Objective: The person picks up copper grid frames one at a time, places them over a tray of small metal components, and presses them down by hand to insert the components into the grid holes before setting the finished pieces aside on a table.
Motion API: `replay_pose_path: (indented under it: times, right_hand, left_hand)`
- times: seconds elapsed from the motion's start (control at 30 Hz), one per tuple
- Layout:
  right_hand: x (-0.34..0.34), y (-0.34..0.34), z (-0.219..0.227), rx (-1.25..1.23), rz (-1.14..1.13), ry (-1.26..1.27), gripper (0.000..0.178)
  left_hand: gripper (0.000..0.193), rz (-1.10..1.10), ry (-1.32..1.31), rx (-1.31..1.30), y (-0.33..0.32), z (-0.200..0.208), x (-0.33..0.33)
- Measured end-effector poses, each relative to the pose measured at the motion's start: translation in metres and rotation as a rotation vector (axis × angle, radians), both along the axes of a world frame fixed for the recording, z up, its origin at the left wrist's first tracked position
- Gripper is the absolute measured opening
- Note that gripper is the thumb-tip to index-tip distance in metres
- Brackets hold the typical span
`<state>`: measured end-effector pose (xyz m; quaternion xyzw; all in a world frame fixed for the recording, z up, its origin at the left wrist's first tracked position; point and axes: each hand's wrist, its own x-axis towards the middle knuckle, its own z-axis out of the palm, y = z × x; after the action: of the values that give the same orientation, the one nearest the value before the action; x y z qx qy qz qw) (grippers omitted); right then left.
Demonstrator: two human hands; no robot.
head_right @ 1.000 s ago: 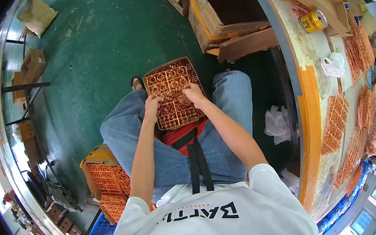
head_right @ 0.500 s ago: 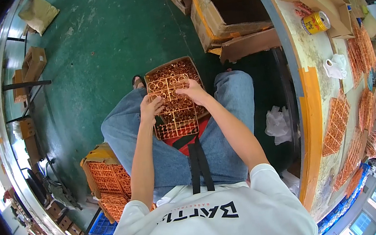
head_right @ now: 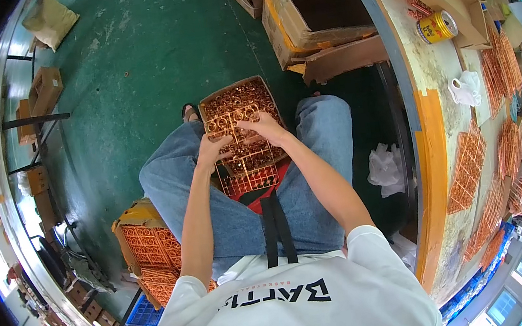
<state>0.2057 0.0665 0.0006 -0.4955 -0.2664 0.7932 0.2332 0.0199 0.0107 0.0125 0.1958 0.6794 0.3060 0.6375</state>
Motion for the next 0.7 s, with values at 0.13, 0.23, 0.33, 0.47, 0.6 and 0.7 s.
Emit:
replay_pose_path:
  times: [0.13, 0.23, 0.33, 0.47, 0.6, 0.7]
  right_hand:
    - [-0.007, -0.006, 0.001, 0.011, 0.054, 0.019, 0.021]
    - [-0.003, -0.006, -0.014, 0.007, 0.058, -0.017, 0.018]
    - [0.002, -0.004, -0.032, 0.002, -0.009, -0.127, 0.022]
    - [0.007, -0.005, -0.043, 0.179, 0.116, -0.294, 0.032]
    - [0.005, -0.002, -0.036, 0.230, 0.011, -0.277, 0.036]
    - [0.006, -0.001, -0.036, 0.286, -0.091, -0.068, 0.029]
  left_hand:
    - [0.023, 0.101, -0.056, 0.030, -0.010, -0.031, -0.024]
    - [0.022, 0.091, -0.049, 0.011, -0.005, -0.026, -0.011]
    - [0.025, 0.085, -0.081, -0.002, -0.003, -0.018, -0.007]
    - [0.037, 0.006, -0.205, -0.024, 0.002, 0.003, -0.011]
    - [0.035, 0.159, -0.460, -0.115, 0.002, 0.011, -0.007]
    - [0.034, 0.038, -0.166, -0.027, -0.003, -0.020, -0.003]
